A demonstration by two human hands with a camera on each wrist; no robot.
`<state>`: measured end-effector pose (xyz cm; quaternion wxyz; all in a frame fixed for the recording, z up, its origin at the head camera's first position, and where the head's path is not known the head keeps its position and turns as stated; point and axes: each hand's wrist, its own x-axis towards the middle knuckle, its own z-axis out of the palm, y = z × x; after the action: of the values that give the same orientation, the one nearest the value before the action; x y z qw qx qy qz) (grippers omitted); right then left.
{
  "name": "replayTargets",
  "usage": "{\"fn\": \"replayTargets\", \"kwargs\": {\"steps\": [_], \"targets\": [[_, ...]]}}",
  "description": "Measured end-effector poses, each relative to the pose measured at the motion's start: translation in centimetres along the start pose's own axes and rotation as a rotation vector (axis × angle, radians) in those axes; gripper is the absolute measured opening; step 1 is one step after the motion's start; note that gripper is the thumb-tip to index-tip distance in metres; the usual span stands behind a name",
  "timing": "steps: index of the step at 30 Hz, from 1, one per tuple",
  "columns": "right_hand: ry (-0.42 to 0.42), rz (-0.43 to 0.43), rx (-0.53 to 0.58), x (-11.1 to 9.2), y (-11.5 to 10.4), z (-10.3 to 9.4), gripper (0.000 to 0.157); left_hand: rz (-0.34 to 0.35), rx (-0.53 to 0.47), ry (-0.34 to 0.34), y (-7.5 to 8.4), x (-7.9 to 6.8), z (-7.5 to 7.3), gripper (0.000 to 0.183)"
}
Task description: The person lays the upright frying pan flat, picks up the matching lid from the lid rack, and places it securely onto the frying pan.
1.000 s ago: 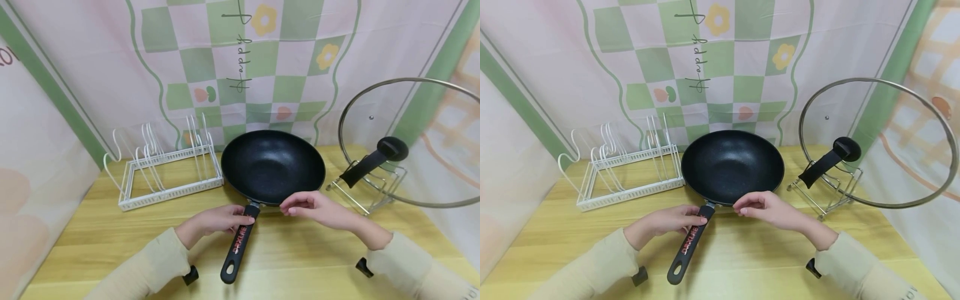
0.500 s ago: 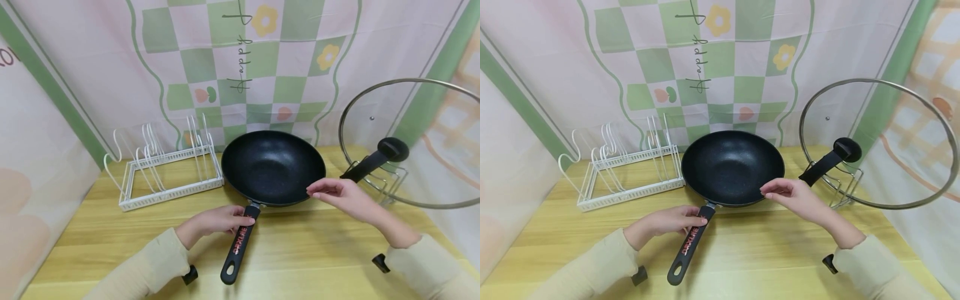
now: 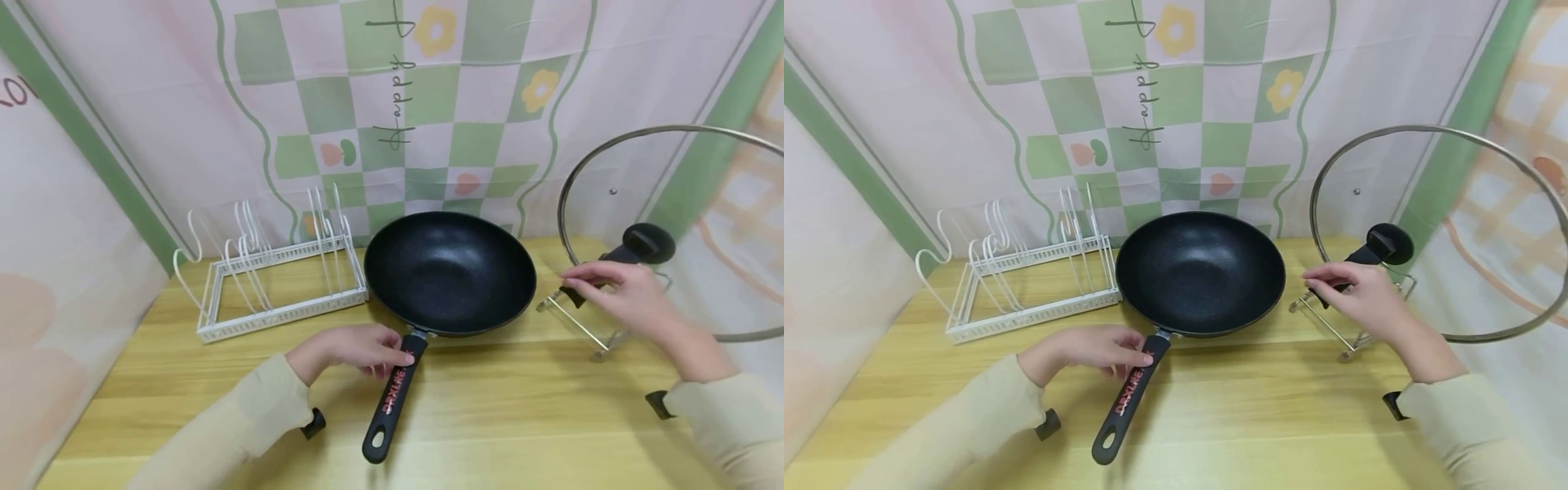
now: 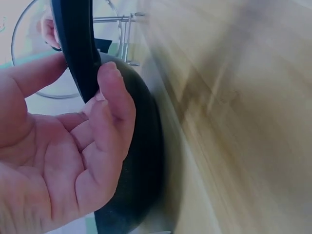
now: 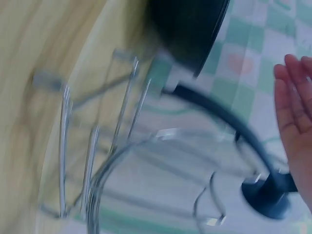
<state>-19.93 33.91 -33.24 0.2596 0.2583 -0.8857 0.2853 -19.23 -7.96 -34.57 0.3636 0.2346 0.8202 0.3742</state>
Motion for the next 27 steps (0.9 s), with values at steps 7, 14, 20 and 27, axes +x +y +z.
{"fn": "replayTargets", "kwargs": {"steps": [7, 14, 20, 27], "targets": [[0.188, -0.194, -0.038, -0.8, 3.2, -0.1, 0.052, -0.011, 0.173, -0.038, 0.9, 0.4, -0.6, 0.031], [0.322, -0.226, -0.122, -1.7, 4.7, -0.1, 0.068, -0.035, 0.279, -0.049, 1.8, 0.4, -1.5, 0.031], [0.376, -0.168, -0.086, -2.8, 5.7, -0.5, 0.068, -0.066, 0.328, -0.041, 2.6, 0.4, -2.0, 0.031], [0.334, -0.142, -0.159, -3.4, 6.4, -0.8, 0.059, -0.026, 0.352, -0.008, 3.6, 0.3, -2.7, 0.03]]}}
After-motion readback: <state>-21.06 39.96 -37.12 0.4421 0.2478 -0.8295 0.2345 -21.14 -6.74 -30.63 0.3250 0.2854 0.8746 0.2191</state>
